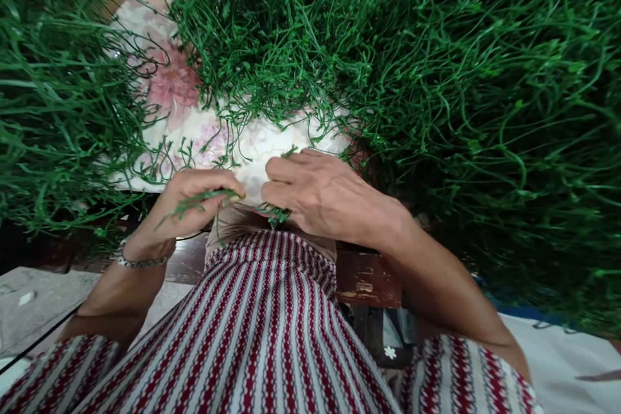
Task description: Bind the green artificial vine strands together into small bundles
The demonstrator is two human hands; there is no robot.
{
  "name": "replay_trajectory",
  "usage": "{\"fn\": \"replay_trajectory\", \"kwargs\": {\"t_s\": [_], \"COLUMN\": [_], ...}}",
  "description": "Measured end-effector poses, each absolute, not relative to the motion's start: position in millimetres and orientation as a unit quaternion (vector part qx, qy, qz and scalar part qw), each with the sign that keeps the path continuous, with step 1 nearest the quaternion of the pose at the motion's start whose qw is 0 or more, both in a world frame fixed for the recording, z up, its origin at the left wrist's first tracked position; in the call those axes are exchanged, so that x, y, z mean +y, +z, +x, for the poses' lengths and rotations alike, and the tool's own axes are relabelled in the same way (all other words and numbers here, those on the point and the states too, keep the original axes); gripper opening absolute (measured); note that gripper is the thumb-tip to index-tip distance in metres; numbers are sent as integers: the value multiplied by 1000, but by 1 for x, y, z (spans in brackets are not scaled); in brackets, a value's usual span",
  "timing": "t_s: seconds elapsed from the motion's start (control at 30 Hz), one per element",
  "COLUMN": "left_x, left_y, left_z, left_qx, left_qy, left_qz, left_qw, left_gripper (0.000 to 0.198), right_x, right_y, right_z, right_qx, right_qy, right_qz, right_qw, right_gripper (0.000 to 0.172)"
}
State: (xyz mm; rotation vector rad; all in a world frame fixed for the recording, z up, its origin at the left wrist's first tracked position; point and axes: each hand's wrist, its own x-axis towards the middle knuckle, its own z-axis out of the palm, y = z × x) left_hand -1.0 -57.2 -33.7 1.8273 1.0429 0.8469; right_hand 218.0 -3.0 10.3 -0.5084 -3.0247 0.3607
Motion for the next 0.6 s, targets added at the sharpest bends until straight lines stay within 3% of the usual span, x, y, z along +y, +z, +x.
{"fn": "replay_trajectory", "kwargs": {"t_s": [0.17, 0.33, 0.43, 0.6], "left_x": [-50, -48, -49, -52], "left_y": [-37, -39, -41, -42], "left_z": [6, 12, 14, 20], "left_qx": [450, 466, 479, 468], "left_qy": [473, 501, 510, 528], "left_qz": [549, 479, 497, 552], "left_qw": [522, 549, 513, 445], "left_gripper": [5, 9, 8, 6], "right_x": [-6, -18, -21, -24], "right_y": [3, -18, -27, -35], "right_z": [222, 210, 200, 183], "right_qx": [-944, -817, -744, -702], "right_qy": [141, 366, 444, 546], "right_qz": [-254, -294, -359, -334], "right_qw": [158, 335, 348, 313], "right_gripper": [11, 9, 17, 28]}}
